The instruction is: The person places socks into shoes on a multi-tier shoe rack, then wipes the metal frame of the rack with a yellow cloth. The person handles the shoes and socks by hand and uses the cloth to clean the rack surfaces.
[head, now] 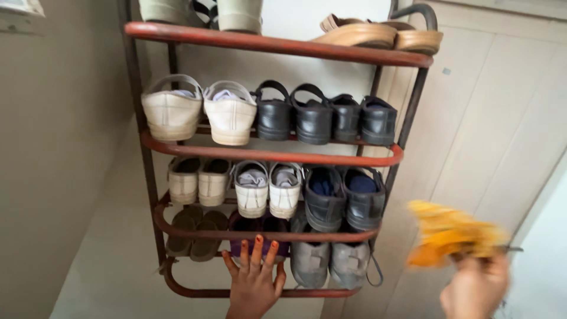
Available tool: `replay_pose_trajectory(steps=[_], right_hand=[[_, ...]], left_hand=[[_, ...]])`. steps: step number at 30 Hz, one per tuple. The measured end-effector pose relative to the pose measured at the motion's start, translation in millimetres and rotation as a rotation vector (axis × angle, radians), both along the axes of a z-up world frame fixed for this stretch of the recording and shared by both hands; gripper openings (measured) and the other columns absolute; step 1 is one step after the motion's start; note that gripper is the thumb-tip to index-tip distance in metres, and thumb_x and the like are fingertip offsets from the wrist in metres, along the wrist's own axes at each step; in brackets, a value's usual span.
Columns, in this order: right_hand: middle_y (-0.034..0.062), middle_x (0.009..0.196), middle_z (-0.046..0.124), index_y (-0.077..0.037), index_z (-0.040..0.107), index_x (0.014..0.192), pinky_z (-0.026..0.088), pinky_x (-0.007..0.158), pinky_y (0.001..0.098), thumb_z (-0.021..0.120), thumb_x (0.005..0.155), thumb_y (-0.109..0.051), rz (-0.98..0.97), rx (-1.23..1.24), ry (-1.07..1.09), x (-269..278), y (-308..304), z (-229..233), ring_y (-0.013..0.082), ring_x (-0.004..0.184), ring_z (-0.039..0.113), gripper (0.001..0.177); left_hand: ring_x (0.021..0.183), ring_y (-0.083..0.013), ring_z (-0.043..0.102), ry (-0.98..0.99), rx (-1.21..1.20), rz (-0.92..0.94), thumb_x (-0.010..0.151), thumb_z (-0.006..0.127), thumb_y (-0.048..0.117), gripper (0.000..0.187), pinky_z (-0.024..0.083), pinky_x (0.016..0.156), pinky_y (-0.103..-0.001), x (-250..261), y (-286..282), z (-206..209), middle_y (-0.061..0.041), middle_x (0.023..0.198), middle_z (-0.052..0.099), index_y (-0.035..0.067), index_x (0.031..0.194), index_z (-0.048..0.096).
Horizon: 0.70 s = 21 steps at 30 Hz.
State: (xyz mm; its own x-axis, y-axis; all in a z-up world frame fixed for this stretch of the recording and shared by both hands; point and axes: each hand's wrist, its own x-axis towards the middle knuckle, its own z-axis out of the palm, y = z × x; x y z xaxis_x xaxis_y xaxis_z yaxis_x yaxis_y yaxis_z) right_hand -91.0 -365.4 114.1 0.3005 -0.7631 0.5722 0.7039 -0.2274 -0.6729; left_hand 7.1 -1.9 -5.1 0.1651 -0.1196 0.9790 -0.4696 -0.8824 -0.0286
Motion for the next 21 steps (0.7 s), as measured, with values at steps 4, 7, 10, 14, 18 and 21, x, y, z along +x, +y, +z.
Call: replay_pose_trajectory(steps=[4,7,10,14,18,21], right_hand=[[0.0104,0.126,0.064,-0.005,0.058,0.127,0.062,0.101,0.0359,0.047,0.105,0.006,-0.024,-0.065,-0.365,-25,17,40,0.0194,0.112,0.068,0.027],[0.0089,0.121,0.060,-0.004,0.063,0.133,0.063,0.099,0.0380,0.052,0.112,-0.002,0.167,0.059,-0.577,-12,22,79,0.0195,0.110,0.066,0.024],[0.0071,0.131,0.061,-0.005,0.059,0.126,0.060,0.101,0.0392,0.053,0.106,0.004,0.228,-0.073,-0.667,17,20,125,0.0207,0.117,0.064,0.024],[0.0126,0.132,0.057,-0.004,0.063,0.133,0.056,0.107,0.0421,0.054,0.097,0.021,-0.302,-0.529,-0.665,68,20,208,0.0273,0.118,0.060,0.045],[0.0168,0.134,0.060,-0.001,0.070,0.129,0.053,0.105,0.0389,0.049,0.083,0.025,-0.451,-0.789,-0.533,111,33,258,0.0331,0.124,0.062,0.057],[0.0165,0.136,0.068,-0.001,0.071,0.131,0.053,0.109,0.0364,0.046,0.085,0.023,-0.317,-0.838,-0.393,124,31,243,0.0306,0.130,0.066,0.057]], left_hand=[[0.154,-0.0387,0.014,-0.005,0.000,0.014,0.087,0.067,0.039,0.075,0.005,0.117,-0.074,0,0,0,-0.016,0.163,0.028,0.019,0.155,0.041],[0.154,-0.0391,0.013,-0.017,0.001,0.024,0.088,0.067,0.040,0.076,0.005,0.117,-0.074,0,-1,0,-0.016,0.163,0.026,0.018,0.155,0.040],[0.153,-0.0411,0.013,-0.007,0.011,0.022,0.087,0.067,0.039,0.077,0.005,0.117,-0.075,1,0,-1,-0.017,0.163,0.026,0.017,0.155,0.039],[0.151,-0.0430,0.013,0.038,0.018,0.020,0.085,0.067,0.039,0.078,0.004,0.113,-0.078,1,1,-3,-0.019,0.160,0.027,0.016,0.153,0.039],[0.152,-0.0426,0.012,0.024,0.018,0.025,0.084,0.067,0.040,0.080,0.004,0.113,-0.080,3,0,-3,-0.019,0.160,0.027,0.015,0.154,0.037],[0.152,-0.0428,0.012,0.011,0.019,0.022,0.083,0.068,0.040,0.081,0.004,0.113,-0.079,3,1,-4,-0.019,0.160,0.027,0.016,0.154,0.037]])
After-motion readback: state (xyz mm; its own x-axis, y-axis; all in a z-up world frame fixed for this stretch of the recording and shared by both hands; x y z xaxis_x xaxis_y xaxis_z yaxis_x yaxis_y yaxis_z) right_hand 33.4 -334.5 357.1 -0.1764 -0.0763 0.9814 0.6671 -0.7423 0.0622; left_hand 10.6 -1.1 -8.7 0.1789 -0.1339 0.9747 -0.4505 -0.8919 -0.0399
